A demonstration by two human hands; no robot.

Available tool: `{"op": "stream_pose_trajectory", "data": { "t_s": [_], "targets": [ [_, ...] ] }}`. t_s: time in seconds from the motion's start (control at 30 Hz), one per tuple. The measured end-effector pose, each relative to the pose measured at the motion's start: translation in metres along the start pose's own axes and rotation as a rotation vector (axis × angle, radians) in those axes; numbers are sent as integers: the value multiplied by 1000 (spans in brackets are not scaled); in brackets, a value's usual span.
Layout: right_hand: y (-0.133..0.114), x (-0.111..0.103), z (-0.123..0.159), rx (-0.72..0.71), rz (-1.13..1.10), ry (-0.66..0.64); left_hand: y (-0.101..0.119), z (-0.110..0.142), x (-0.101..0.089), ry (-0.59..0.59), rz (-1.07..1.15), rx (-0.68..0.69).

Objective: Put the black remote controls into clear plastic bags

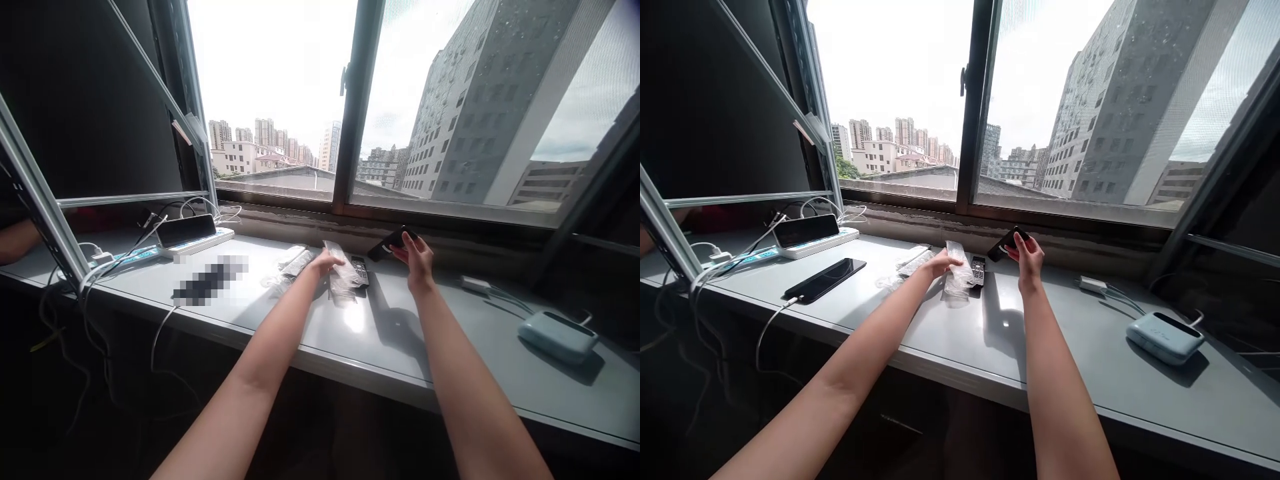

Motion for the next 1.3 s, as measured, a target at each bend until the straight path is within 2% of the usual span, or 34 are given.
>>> {"op": "stream_pose_trajectory", "data": {
  "t_s": [0.07,0.2,0.33,0.47,0.53,0.63,0.77,0.87,0.93,1.0,1.17,1.3],
  "targets": [
    [2,-2,-1,10,19,11,4,3,0,-15,-97,-29],
    [8,-2,-4,36,93,11,7,3,-2,-60,-177,51],
    [13,-1,-4,48,201,18,7,0,-4,-119,-263,69],
    [14,-1,-1,51,252,-48,9,1,-6,-88,-399,165],
    [15,-1,0,53,277,-75,10,2,-6,-38,-500,202],
    [17,1,3,63,337,-83,10,3,-1,-33,-688,223],
    [19,2,5,153,458,-57,12,10,9,7,-1080,187],
    [21,2,8,236,598,-179,14,16,14,-2,-1262,127],
    [24,3,9,280,684,-290,15,19,15,-33,-1281,87],
    [27,3,10,296,749,-343,16,20,15,-65,-1274,51],
    [33,-1,5,237,899,-253,14,22,18,-121,-1243,16],
    [43,-2,0,284,1009,-250,8,23,22,-146,-1270,-27]
  ]
}}
Point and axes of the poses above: each hand's wrist, its own z-axis away from the middle knuckle, its own x-axis out of the palm, y = z × x, the point moved 1 cm from there along -z, towards the middle knuckle, and after that the axes turned 12 degrees about z, right-handed, at the moved point
